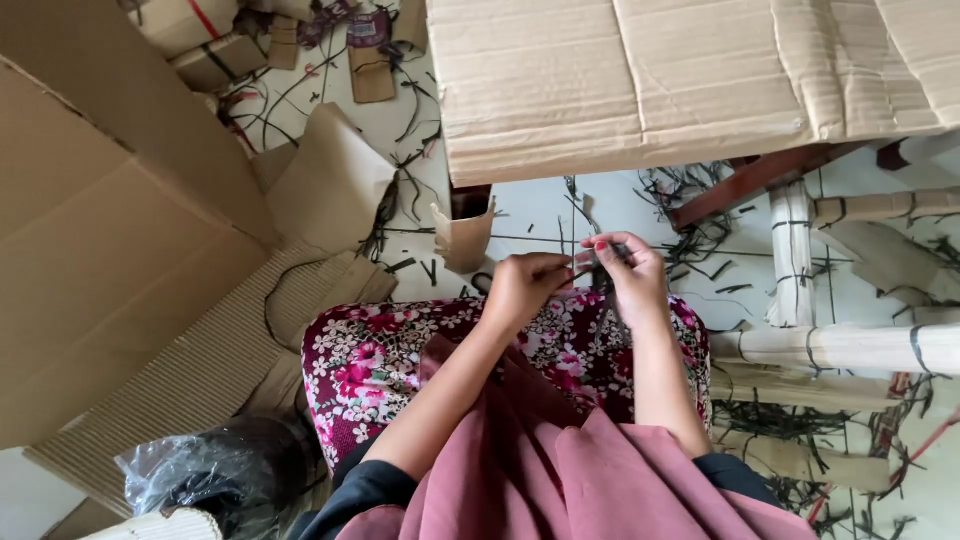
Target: Wrapping wooden furniture legs with cardboard strips and cutting them to size using scissors for protection.
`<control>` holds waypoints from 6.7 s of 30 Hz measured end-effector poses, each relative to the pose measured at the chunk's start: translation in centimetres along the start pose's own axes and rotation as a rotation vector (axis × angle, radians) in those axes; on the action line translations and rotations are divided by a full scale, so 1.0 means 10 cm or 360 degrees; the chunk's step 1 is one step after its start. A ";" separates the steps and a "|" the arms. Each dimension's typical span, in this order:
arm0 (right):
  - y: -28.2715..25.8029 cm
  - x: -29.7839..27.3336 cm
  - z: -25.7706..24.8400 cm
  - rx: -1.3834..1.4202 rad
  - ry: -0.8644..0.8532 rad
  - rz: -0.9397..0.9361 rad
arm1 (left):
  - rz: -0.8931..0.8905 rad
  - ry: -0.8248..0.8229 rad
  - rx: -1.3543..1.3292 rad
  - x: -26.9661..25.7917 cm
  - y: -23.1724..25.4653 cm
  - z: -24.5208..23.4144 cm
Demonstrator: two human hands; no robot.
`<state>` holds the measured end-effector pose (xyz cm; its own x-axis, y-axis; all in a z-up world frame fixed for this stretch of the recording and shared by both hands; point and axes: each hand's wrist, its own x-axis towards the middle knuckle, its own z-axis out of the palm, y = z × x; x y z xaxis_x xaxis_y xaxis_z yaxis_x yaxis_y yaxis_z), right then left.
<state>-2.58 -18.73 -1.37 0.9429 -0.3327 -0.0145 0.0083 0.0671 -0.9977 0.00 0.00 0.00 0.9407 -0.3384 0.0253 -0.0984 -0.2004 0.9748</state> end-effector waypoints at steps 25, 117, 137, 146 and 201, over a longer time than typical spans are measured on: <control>0.29 0.04 -0.60 -0.0773 0.0653 0.0180 | -0.0359 -0.0104 -0.0808 -0.16 -0.17 -0.10; -0.46 -0.29 1.39 -0.1314 -0.0486 -0.1613 | 0.1075 0.0486 0.0542 0.08 0.07 -1.11; -0.18 0.03 1.42 -0.1216 -0.0215 -0.1786 | 0.0709 0.0677 0.0429 -0.03 0.13 -1.24; -0.26 -0.01 1.50 -0.1214 -0.0359 -0.1384 | 0.0472 0.0929 0.0473 -0.07 0.07 -1.34; -0.10 0.05 1.13 -0.1028 -0.0012 -0.1617 | 0.1270 0.0362 0.1281 0.14 0.43 -1.27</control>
<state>1.63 -8.38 0.36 0.6042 0.0450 0.7956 0.5822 -0.7066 -0.4022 5.06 10.35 7.01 0.5462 -0.4756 0.6895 -0.7927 -0.5595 0.2420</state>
